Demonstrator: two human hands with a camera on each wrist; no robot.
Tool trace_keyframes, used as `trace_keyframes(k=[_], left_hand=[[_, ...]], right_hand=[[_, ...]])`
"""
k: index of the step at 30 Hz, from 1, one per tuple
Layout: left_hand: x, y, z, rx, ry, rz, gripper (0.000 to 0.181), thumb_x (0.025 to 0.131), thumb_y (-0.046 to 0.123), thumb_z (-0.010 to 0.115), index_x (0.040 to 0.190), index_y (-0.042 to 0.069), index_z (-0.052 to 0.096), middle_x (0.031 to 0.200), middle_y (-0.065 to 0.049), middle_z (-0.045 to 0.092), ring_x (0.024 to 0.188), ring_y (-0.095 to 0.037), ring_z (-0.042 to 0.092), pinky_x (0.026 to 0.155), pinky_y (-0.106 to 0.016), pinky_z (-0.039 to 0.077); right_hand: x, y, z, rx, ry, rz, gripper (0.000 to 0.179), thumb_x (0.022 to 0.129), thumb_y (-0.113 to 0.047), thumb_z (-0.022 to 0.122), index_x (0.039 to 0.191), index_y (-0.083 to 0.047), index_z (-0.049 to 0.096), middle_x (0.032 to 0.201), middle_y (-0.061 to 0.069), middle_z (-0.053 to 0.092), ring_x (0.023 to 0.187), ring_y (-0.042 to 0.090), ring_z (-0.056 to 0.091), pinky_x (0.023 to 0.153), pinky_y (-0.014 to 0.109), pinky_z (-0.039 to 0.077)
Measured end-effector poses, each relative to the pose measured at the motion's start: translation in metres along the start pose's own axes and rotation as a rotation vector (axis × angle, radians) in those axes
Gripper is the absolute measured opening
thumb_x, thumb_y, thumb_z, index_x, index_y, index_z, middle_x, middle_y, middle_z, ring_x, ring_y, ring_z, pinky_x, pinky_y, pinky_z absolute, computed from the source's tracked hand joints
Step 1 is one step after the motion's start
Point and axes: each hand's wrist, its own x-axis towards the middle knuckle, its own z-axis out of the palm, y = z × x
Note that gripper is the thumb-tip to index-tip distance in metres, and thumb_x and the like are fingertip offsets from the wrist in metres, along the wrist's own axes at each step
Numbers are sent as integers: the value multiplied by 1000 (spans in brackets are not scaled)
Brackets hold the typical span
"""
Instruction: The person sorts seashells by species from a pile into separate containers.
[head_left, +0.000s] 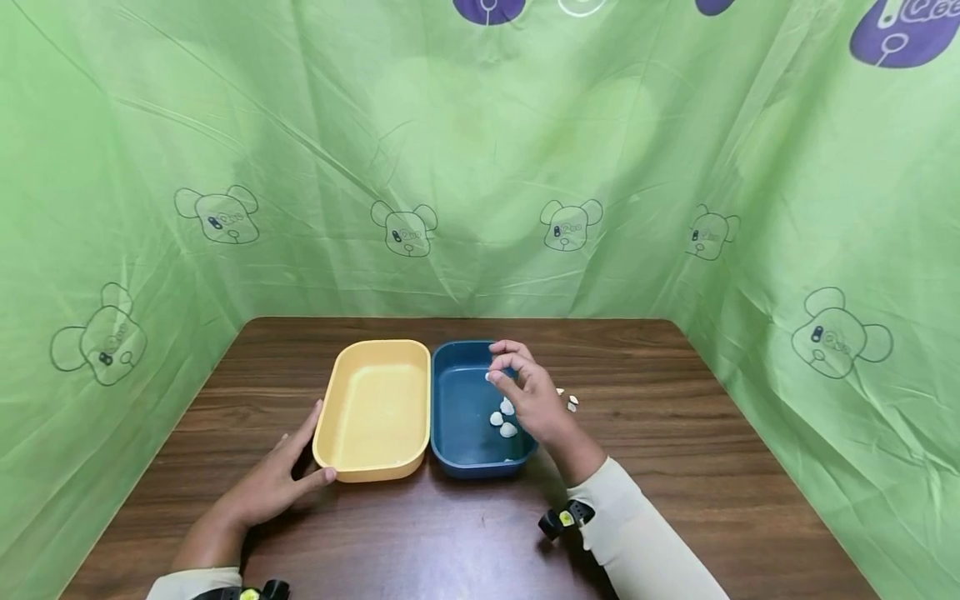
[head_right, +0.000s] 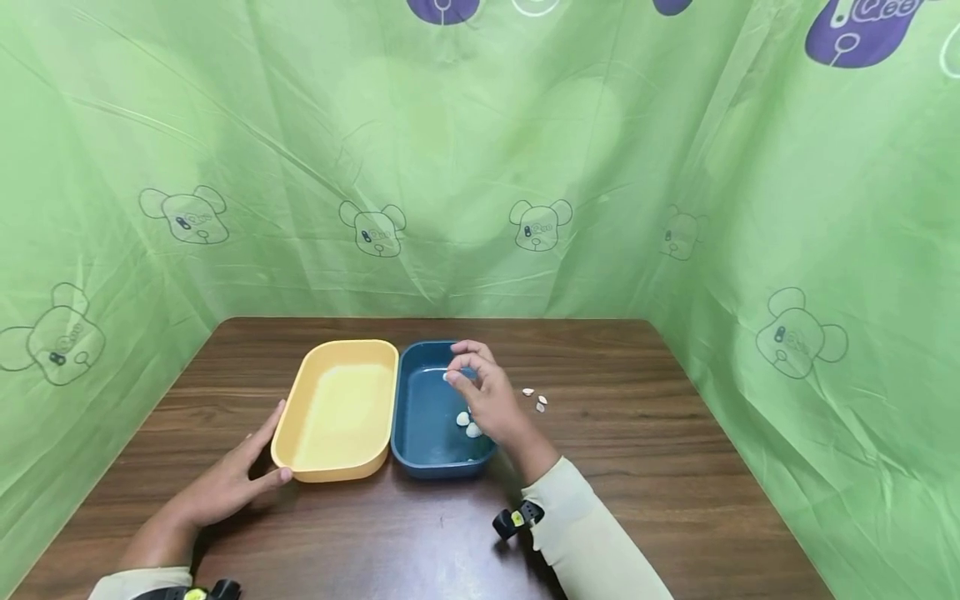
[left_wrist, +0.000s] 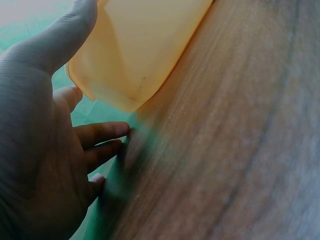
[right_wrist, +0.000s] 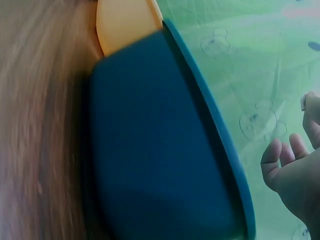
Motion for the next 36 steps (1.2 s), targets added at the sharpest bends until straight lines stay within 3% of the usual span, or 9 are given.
trace_keyframes(k=[6, 10, 15, 21, 25, 29, 33, 36], left_hand=[[0, -1, 1, -3, 1, -3, 111, 97, 27, 82, 178, 27, 7, 177, -31, 27, 154, -66, 28, 123, -89, 10], [1, 0, 0, 3, -4, -9, 111, 97, 28, 82, 178, 28, 6, 177, -31, 26, 154, -66, 28, 123, -89, 10], [0, 0, 0, 12, 3, -2, 111, 97, 28, 82, 178, 27, 7, 176, -31, 28, 154, -66, 29, 122, -89, 12], [-1, -1, 1, 13, 7, 2, 111, 96, 27, 82, 178, 27, 7, 176, -31, 28, 153, -66, 29, 122, -89, 12], [-1, -1, 1, 2, 12, 3, 111, 96, 27, 83, 178, 27, 8, 176, -32, 28, 153, -67, 29, 122, -90, 11], [-1, -2, 1, 2, 10, 4, 111, 96, 26, 82, 178, 27, 7, 177, -31, 27, 153, -67, 29, 122, -89, 11], [-1, -2, 1, 5, 5, 3, 111, 96, 27, 82, 178, 27, 7, 177, -31, 26, 153, -67, 28, 122, -89, 10], [-1, -1, 1, 5, 5, 5, 111, 96, 27, 82, 178, 26, 7, 177, -31, 26, 153, -67, 28, 122, -89, 11]], right_hand=[[4, -3, 25, -10, -36, 15, 14, 108, -2, 63, 104, 11, 64, 153, 28, 48, 143, 41, 45, 97, 17, 47], [7, -3, 40, -19, -54, 22, 11, 108, 1, 63, 103, 10, 66, 152, 29, 49, 142, 44, 45, 91, 17, 49], [8, -8, 56, -95, -78, 58, 11, 109, -4, 64, 103, 4, 69, 152, 22, 52, 145, 39, 46, 87, 22, 49], [6, -10, 74, -228, -62, 81, 11, 108, -9, 68, 100, -3, 72, 150, 17, 54, 134, 32, 55, 84, 24, 49], [4, -10, 86, -284, -68, 83, 10, 108, -8, 68, 99, -3, 71, 150, 18, 54, 133, 30, 51, 83, 24, 49], [2, -10, 98, -345, -86, 54, 11, 107, -8, 68, 97, -3, 69, 149, 19, 54, 139, 33, 46, 99, 36, 51], [-1, -11, 109, -400, -104, 34, 12, 107, -9, 69, 96, -4, 69, 148, 15, 56, 142, 34, 45, 118, 51, 44], [-3, -11, 116, -415, -111, 33, 11, 106, -10, 70, 96, -5, 70, 148, 14, 56, 141, 33, 45, 119, 50, 44]])
